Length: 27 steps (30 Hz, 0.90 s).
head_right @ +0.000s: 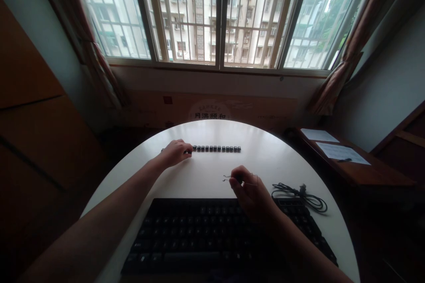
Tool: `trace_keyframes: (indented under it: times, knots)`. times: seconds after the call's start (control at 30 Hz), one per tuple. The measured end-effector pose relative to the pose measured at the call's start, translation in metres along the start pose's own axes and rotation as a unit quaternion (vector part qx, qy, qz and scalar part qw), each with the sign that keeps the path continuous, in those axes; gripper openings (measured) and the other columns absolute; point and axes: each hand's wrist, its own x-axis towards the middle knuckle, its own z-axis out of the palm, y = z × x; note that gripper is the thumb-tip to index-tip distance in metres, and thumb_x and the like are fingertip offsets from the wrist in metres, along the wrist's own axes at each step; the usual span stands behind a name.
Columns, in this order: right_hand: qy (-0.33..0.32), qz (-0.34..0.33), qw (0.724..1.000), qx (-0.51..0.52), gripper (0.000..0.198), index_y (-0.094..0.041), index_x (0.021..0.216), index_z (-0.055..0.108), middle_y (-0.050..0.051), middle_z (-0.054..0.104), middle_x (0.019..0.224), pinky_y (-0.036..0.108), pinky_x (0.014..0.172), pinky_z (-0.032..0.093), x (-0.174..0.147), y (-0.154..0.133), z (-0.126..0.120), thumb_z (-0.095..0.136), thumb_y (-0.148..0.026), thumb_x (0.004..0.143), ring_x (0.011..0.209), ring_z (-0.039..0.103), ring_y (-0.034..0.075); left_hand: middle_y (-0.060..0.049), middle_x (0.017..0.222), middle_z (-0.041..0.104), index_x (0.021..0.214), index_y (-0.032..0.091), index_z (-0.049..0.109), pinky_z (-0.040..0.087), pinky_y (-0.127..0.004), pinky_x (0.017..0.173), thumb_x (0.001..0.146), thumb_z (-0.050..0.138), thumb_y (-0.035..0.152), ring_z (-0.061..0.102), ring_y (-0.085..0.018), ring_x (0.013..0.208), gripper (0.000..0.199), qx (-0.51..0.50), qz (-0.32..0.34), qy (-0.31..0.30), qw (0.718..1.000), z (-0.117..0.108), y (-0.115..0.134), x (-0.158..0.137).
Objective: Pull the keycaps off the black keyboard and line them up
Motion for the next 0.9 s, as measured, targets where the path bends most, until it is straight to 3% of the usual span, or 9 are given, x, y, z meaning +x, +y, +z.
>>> trace_keyframes:
  times: [0.27, 0.9]
  knots:
    - [-0.013, -0.002, 1.000, 0.007, 0.018, -0.022, 0.091, 0.051, -0.002, 0.050, 0.071, 0.024, 0.046, 0.033, 0.0003, -0.0049, 0.0001, 0.049, -0.039, 0.097, 0.053, 0.042, 0.011, -0.008, 0.110, 0.066, 0.091, 0.023, 0.074, 0.043, -0.038, 0.088, 0.077, 0.066, 0.029, 0.056, -0.028, 0.103, 0.017, 0.016, -0.001, 0.009, 1.000, 0.0043, -0.0004, -0.0024]
    - [-0.016, -0.014, 1.000, 0.001, 0.017, -0.022, 0.090, 0.051, -0.002, 0.051, 0.069, 0.023, 0.047, 0.033, -0.0003, -0.0053, 0.0021, 0.049, -0.036, 0.098, 0.055, 0.045, 0.012, -0.007, 0.105, 0.065, 0.093, 0.026, 0.076, 0.044, -0.037, 0.084, 0.079, 0.066, 0.028, 0.056, -0.026, 0.101, 0.018, 0.071, -0.029, 0.032, 0.997, 0.0076, -0.0065, -0.0030]
